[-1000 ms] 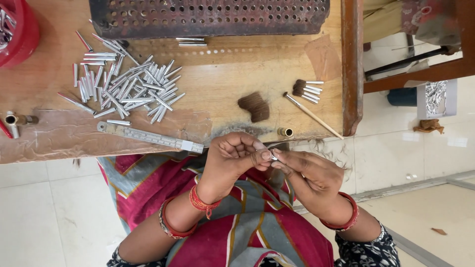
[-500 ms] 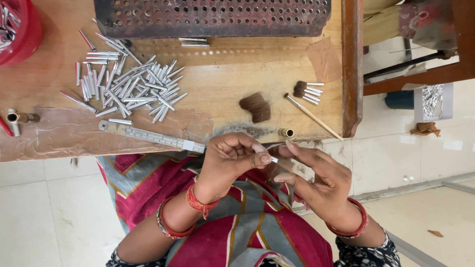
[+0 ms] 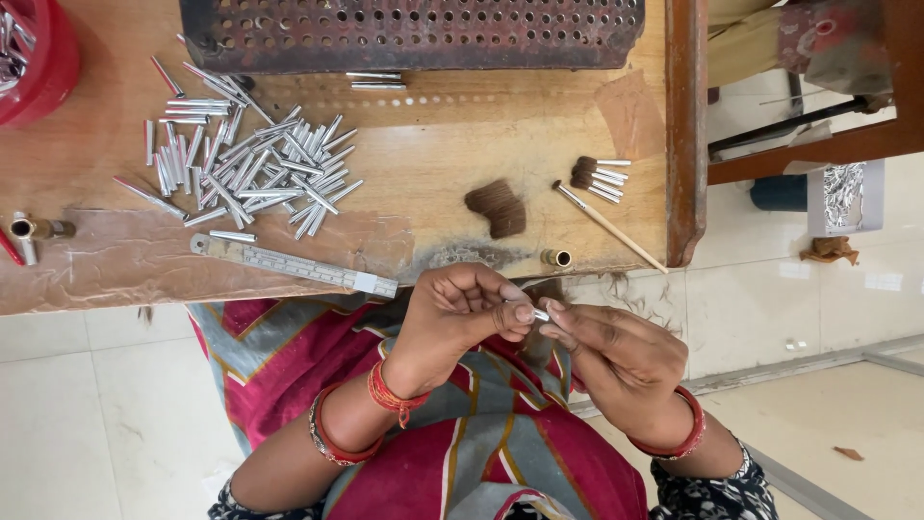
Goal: The recorder is assembling brushes by inserting bundles of hair into metal ferrules and adjusting them using a ruler and fingers.
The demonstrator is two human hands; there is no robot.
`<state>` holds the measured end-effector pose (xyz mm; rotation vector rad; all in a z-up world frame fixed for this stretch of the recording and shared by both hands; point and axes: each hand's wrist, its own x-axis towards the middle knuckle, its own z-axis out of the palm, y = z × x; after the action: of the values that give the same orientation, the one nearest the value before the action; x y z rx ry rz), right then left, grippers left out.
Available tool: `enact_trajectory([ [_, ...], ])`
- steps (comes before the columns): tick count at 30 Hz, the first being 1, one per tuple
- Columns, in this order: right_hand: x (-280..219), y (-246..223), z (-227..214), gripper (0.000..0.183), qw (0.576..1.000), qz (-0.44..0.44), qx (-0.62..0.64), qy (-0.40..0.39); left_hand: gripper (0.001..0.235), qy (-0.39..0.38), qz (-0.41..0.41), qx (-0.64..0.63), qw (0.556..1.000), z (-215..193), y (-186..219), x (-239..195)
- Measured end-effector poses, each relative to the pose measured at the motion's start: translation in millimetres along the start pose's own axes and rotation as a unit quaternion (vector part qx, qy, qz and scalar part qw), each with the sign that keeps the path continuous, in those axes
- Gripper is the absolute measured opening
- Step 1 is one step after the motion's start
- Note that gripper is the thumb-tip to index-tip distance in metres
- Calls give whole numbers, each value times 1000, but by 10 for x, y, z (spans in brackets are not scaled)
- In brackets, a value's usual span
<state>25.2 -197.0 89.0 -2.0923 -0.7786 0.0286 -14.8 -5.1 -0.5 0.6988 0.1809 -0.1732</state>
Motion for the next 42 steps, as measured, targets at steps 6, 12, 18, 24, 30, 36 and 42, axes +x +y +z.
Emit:
enact_trajectory([
  [6, -36, 47, 18, 39, 996, -72, -39, 48, 15, 12, -38, -56, 998, 38, 63, 27],
  [12, -188, 220, 196, 42, 979, -105, -168, 53, 13, 22, -50, -85, 995, 31, 7, 21],
  [18, -206, 273, 238, 44, 985, -107, -127, 49, 12, 27, -40, -83, 995, 43, -33, 1],
  [24, -67, 193, 232, 28, 971, -150, -156, 101, 18, 48, -42, -46, 997, 159, 43, 17],
  [30, 34, 383, 209, 26, 978, -125, -110, 129, 15, 36, 6, -46, 998, 77, -99, 32],
  [36, 386, 790, -23, 26, 938, -47, -331, 89, 12, 77, 47, -28, 995, 152, 241, 145],
  [42, 122, 506, 0, 23, 992, -49, -48, 109, 15, 106, 73, -30, 991, 114, 317, 203],
])
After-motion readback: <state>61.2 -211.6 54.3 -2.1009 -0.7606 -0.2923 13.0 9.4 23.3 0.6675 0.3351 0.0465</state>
